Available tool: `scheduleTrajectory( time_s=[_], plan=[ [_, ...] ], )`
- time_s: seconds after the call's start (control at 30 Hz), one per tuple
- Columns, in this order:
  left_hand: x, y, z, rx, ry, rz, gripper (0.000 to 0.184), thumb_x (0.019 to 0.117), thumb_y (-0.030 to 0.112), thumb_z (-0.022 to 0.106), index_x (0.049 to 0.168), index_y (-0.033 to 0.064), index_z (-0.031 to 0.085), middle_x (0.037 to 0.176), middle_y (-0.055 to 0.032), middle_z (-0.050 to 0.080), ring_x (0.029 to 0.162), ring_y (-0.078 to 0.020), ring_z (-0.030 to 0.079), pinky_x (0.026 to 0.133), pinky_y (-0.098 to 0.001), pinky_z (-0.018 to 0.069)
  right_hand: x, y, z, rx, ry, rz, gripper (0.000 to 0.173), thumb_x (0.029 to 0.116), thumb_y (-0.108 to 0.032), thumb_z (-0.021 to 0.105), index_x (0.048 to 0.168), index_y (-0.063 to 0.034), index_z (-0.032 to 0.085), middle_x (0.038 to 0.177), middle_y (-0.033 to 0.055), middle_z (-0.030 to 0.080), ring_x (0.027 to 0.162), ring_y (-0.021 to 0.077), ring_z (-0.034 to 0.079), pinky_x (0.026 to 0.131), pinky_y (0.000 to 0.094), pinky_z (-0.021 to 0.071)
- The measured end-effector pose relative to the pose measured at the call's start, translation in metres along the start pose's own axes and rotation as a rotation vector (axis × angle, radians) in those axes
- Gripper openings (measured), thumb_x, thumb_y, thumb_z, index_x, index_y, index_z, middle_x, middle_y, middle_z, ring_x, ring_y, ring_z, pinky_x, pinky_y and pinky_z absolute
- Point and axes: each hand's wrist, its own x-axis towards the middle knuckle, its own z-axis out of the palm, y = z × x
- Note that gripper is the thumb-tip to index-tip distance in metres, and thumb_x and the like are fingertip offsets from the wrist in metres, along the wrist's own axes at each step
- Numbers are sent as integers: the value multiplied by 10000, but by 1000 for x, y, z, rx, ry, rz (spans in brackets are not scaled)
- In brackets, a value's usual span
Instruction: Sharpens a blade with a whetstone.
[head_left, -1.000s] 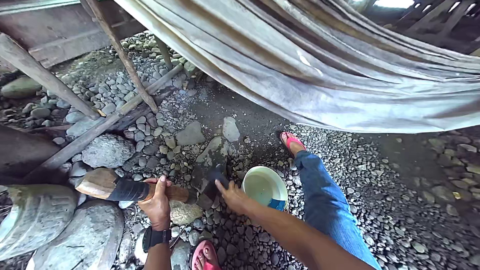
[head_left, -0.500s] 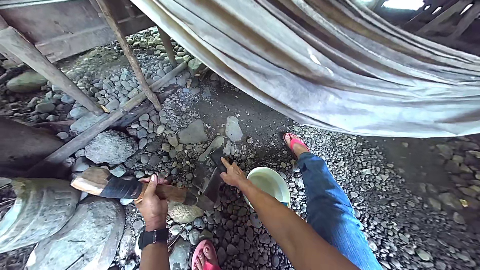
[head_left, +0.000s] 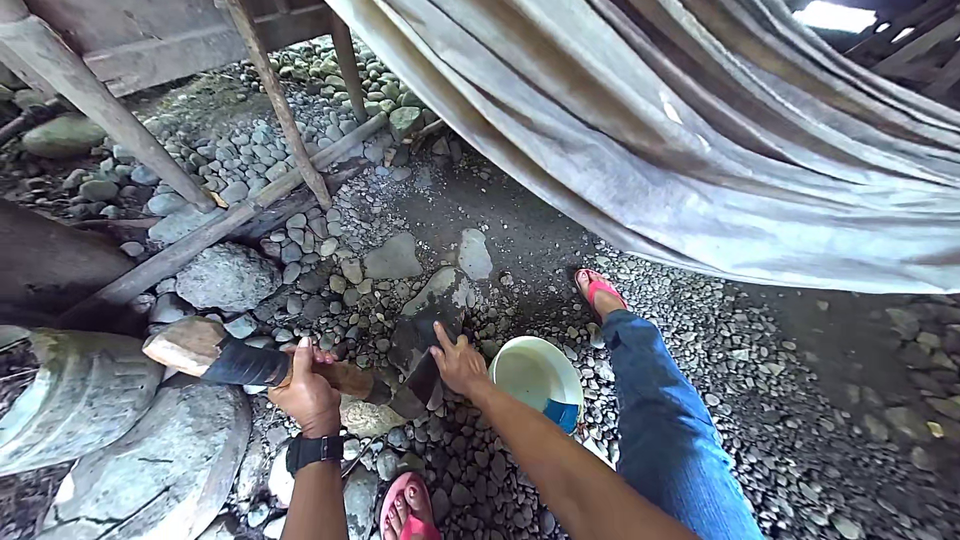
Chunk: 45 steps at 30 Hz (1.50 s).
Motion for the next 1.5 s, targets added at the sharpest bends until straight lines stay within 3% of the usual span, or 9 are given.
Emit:
scheduleTrajectory(
  time_s=[0.07, 0.23, 0.43, 0.6, 0.77, 0.97, 1.13, 1.33, 1.5],
  plan=[
    [2, 0, -1, 7, 18, 5, 233, 1011, -37, 456, 832, 90, 534, 517, 55, 556, 424, -81, 579, 468, -247, 570, 4, -12, -7, 21, -8, 84, 609, 1118, -475, 282, 1670, -305, 89, 1474, 294, 482, 1190, 433, 621, 981, 530, 513],
    [14, -1, 0, 57, 48, 1, 168, 1004, -49, 485, 892, 67, 532, 526, 54, 561, 424, -81, 586, 453, -249, 569, -33, 19, 30, -87, -38, -115, 629, 1105, -450, 352, 1670, -245, 167, 1395, 365, 505, 1155, 499, 615, 968, 571, 515],
    [11, 6, 17, 101, -48, 51, 124, 944, -69, 516, 935, 55, 516, 546, 63, 570, 446, -70, 593, 477, -243, 573, 8, -10, -12, 74, 1, 155, 630, 1123, -461, 267, 1672, -266, 28, 1491, 304, 468, 1185, 440, 630, 993, 533, 515],
    [14, 1, 22, 171, -41, 43, 89, 932, -53, 570, 936, 31, 543, 565, 45, 591, 457, -70, 605, 488, -235, 574, -30, 26, 39, -66, 20, -97, 640, 1104, -431, 360, 1670, -216, 156, 1360, 366, 534, 1091, 488, 649, 935, 554, 538],
    [14, 0, 20, 198, -32, 19, 82, 923, -43, 585, 929, 26, 542, 562, 36, 594, 456, -74, 605, 486, -241, 572, 9, -2, -6, 30, 5, 123, 633, 1126, -438, 270, 1673, -241, 21, 1482, 324, 469, 1175, 450, 636, 989, 537, 521],
    [24, -1, 28, 246, -15, -1, 85, 918, -47, 611, 920, 13, 551, 557, 35, 591, 447, -58, 594, 472, -221, 555, -29, 28, 43, -111, 52, -133, 636, 1101, -414, 363, 1664, -173, 192, 1295, 357, 582, 1027, 484, 672, 886, 557, 555],
    [21, 2, 25, 238, -17, 2, 100, 907, -58, 626, 906, 22, 566, 557, 31, 604, 449, -63, 600, 477, -227, 560, 13, -9, -6, 15, 28, 148, 626, 1130, -420, 266, 1672, -215, 27, 1453, 313, 510, 1173, 438, 646, 996, 535, 518],
    [20, 3, 28, 246, -14, -31, 98, 900, -47, 639, 924, 16, 568, 573, 32, 603, 455, -60, 600, 480, -222, 558, -19, 19, 26, -147, -26, -95, 647, 1115, -413, 336, 1675, -200, 91, 1369, 355, 533, 1060, 472, 665, 923, 547, 545],
    [17, 5, 25, 244, -27, -7, 100, 889, -41, 642, 914, 24, 569, 577, 34, 611, 462, -63, 607, 488, -226, 563, 19, -11, -13, 6, 17, 115, 626, 1132, -413, 258, 1672, -201, 21, 1433, 308, 531, 1185, 440, 636, 1011, 532, 505]
  ],
)
